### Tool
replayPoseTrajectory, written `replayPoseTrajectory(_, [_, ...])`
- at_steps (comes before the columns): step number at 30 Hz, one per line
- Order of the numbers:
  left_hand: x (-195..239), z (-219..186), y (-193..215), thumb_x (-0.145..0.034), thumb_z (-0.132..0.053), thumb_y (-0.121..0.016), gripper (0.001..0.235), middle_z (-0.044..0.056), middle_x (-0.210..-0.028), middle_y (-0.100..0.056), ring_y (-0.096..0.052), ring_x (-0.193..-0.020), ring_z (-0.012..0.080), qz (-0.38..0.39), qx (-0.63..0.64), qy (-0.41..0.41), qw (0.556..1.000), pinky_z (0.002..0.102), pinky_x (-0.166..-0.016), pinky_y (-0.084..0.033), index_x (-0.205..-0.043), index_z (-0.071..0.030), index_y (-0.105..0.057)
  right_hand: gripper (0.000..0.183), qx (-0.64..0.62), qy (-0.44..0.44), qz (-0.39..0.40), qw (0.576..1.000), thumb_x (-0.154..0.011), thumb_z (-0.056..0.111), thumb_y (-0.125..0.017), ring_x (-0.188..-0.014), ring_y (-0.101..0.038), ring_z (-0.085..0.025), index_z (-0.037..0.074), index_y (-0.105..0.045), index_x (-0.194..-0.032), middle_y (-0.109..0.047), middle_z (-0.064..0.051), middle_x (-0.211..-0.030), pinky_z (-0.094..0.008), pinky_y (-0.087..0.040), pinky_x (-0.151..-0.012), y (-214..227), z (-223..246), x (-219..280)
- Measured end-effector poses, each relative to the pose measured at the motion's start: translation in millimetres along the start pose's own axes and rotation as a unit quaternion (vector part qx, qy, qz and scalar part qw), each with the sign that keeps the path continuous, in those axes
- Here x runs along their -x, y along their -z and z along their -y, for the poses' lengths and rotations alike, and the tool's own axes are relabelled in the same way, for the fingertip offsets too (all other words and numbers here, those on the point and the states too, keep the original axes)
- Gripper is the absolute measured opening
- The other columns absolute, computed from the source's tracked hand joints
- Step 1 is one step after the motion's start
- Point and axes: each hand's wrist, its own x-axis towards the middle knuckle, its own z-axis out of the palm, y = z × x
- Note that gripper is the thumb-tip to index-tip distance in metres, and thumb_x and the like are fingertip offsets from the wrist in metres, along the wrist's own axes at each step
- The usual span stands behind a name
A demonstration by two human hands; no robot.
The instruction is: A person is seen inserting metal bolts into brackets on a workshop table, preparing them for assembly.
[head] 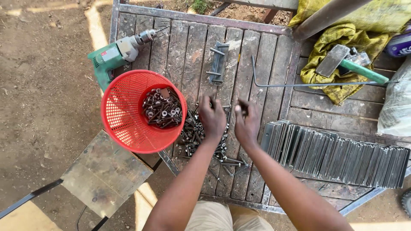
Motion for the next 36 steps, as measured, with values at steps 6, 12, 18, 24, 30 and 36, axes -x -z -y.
replayPoseTrajectory(6, [98,36,44,-0.085,0.013,-0.049,0.040,0.020,-0.096,-0.065,-0.068,-0.096,0.0409,0.086,0.014,-0.083,0.993,0.048,-0.086,-0.056,-0.120,0.003,-0.066,0.027,-0.169,-0.115,0.117,0.972,-0.100,0.023,-0.071,-0.084,-0.071,-0.020,0.013,-0.071,-0.125,-0.075,-0.010,-0.107,-0.031,-0.059,-0.070,30,18,90])
replayPoseTrajectory(12, [162,47,99,-0.098,-0.012,-0.061,0.030,0.022,-0.087,-0.072,-0.071,-0.082,0.0419,0.221,-0.159,-0.239,0.932,0.052,-0.065,-0.058,-0.126,-0.003,-0.060,0.023,-0.315,-0.363,0.176,0.859,-0.104,0.020,-0.060,-0.065,-0.073,-0.028,0.003,-0.074,-0.104,-0.070,-0.014,-0.075,-0.042,-0.063,-0.060,37,-20,146])
replayPoseTrajectory(18, [212,82,107,-0.090,-0.018,-0.067,0.036,0.004,-0.092,-0.070,-0.073,-0.083,0.0258,0.198,-0.314,-0.336,0.865,0.039,-0.068,-0.060,-0.125,-0.017,-0.062,0.031,-0.291,-0.390,0.149,0.861,-0.103,0.023,-0.053,-0.062,-0.065,-0.029,0.004,-0.074,-0.091,-0.060,-0.015,-0.068,-0.047,-0.058,-0.063,57,-28,198])
replayPoseTrajectory(24, [256,82,97,-0.095,-0.014,-0.063,0.013,0.012,-0.087,-0.070,-0.071,-0.084,0.0377,0.122,-0.238,-0.073,0.961,0.047,-0.072,-0.057,-0.107,-0.010,-0.067,0.030,-0.242,-0.388,0.220,0.862,-0.104,0.030,-0.061,-0.083,-0.077,-0.033,0.007,-0.069,-0.122,-0.075,-0.020,-0.103,-0.044,-0.063,-0.070,83,-31,229])
replayPoseTrajectory(30, [240,149,119,-0.086,-0.016,-0.071,0.006,0.011,-0.082,-0.069,-0.071,-0.081,0.0391,-0.064,-0.283,0.078,0.954,0.052,-0.074,-0.056,-0.087,-0.012,-0.067,0.039,-0.177,-0.342,0.262,0.885,-0.100,0.030,-0.064,-0.092,-0.078,-0.028,0.001,-0.065,-0.126,-0.077,-0.020,-0.108,-0.033,-0.059,-0.069,128,-20,250])
replayPoseTrajectory(36, [245,165,136,-0.084,-0.009,-0.071,0.009,0.014,-0.098,-0.064,-0.070,-0.088,0.0427,-0.114,-0.260,0.037,0.958,0.053,-0.078,-0.057,-0.092,-0.009,-0.066,0.040,-0.158,-0.334,0.254,0.894,-0.100,0.029,-0.065,-0.095,-0.077,-0.030,0.001,-0.064,-0.129,-0.076,-0.020,-0.106,-0.033,-0.059,-0.073,132,-56,250])
